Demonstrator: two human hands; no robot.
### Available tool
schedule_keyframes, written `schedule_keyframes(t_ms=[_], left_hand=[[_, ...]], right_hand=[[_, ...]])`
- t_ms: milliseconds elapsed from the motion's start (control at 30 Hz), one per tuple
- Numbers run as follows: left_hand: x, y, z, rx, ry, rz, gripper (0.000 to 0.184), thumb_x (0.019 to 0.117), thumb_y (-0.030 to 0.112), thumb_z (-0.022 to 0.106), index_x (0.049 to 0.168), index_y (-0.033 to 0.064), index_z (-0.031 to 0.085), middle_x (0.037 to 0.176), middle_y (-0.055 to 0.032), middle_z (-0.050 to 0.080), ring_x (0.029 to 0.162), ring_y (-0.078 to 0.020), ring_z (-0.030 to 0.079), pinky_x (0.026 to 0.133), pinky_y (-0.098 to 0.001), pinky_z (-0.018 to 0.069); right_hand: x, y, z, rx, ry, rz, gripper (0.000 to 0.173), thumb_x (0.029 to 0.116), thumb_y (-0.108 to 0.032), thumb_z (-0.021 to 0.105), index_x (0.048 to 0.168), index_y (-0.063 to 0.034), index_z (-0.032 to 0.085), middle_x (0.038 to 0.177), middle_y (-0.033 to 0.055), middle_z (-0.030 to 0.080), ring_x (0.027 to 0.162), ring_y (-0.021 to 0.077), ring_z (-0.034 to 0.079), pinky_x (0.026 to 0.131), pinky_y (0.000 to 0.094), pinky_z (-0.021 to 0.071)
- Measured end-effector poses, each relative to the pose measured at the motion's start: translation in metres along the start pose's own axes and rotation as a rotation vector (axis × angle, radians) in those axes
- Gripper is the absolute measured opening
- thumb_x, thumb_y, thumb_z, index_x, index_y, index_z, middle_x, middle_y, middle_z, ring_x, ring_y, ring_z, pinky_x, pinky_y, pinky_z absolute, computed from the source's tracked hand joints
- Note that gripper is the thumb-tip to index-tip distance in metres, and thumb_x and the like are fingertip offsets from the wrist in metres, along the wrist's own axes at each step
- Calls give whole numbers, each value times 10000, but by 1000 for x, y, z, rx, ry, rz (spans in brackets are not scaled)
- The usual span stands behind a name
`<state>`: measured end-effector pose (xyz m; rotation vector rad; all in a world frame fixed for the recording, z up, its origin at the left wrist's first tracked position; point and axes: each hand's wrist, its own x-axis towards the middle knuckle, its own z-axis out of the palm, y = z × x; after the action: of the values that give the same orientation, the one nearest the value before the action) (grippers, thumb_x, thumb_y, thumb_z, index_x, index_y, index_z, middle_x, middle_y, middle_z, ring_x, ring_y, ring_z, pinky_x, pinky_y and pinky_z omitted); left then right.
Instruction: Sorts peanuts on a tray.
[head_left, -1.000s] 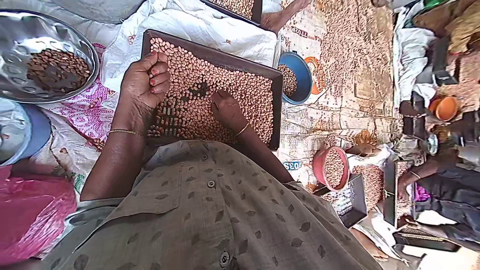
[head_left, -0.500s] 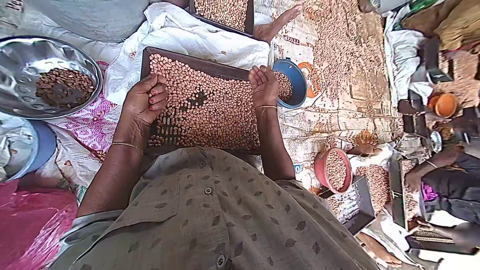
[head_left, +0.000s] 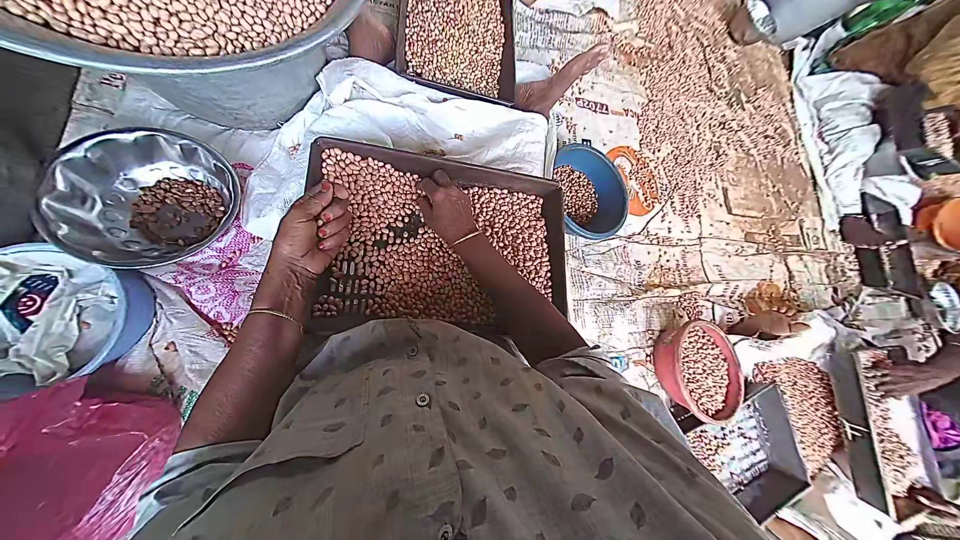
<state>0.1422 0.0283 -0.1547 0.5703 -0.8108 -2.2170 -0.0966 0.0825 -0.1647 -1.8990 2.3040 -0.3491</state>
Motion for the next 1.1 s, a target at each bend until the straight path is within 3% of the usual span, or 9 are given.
schedule_keyframes(t_ms=[167,300,367,467,633,700,833,967,1100], left_hand=[[2,-1,-1,4,-5,4,368,1125,232,261,935,182,572,592,118,409,403,35,326,369,-99,291],[0,0,2,118,47,-70,457,1129,310,201,1025,147,615,616,109,454,414,31,338,375,-103,286],[0,0,5,217,64,-159,574,1126,410,136,1126,118,631,682,77,536,418,25,348,370,-110,286],[0,-2,7,244,2,-238,648,1113,454,80,1147,119,634,752,46,614,434,21,374,375,-115,291],[1,-1,6,92,36,-237,498,1129,336,171,1034,128,613,669,88,506,422,34,338,377,-100,283],[1,0,5,32,109,-225,418,1127,288,235,998,125,597,636,93,472,413,32,342,373,-100,295],[3,-1,4,60,125,-201,375,1122,252,263,998,128,595,634,93,466,421,31,350,380,-100,299],[4,1,7,71,125,-190,367,1120,233,267,992,124,594,643,89,476,423,33,357,378,-96,298],[3,0,3,48,92,-155,361,1117,221,267,958,146,582,604,107,422,410,35,326,374,-99,277]], right_hand=[[1,-1,-2,-4,-55,43,285,990,-209,632,1240,-88,696,1322,222,608,1148,397,640,866,524,561],[-4,5,-3,156,74,-6,191,987,-173,638,1106,-57,732,1186,185,687,1013,352,702,817,519,577],[-11,-2,-14,406,172,-119,160,973,-130,662,1045,-17,750,1050,158,733,904,272,722,807,442,590],[-17,-35,-34,690,114,-363,246,984,-80,652,1189,43,709,1072,160,740,897,194,730,826,339,613],[26,-42,-10,394,149,-318,284,991,-43,568,1232,-3,713,1186,185,726,1057,319,719,925,478,572],[34,-44,10,286,187,-275,264,993,-63,599,1219,-26,729,1176,211,692,1053,361,698,882,495,580],[30,-47,34,166,332,-281,197,979,-61,613,1103,5,750,1166,238,687,1094,386,688,868,463,595],[29,-44,39,144,351,-296,244,972,-96,631,1175,-17,742,1221,224,686,1106,380,693,842,467,603],[28,-50,41,121,342,-291,227,988,-117,616,1148,-40,757,1201,195,685,1079,356,690,801,448,603]])
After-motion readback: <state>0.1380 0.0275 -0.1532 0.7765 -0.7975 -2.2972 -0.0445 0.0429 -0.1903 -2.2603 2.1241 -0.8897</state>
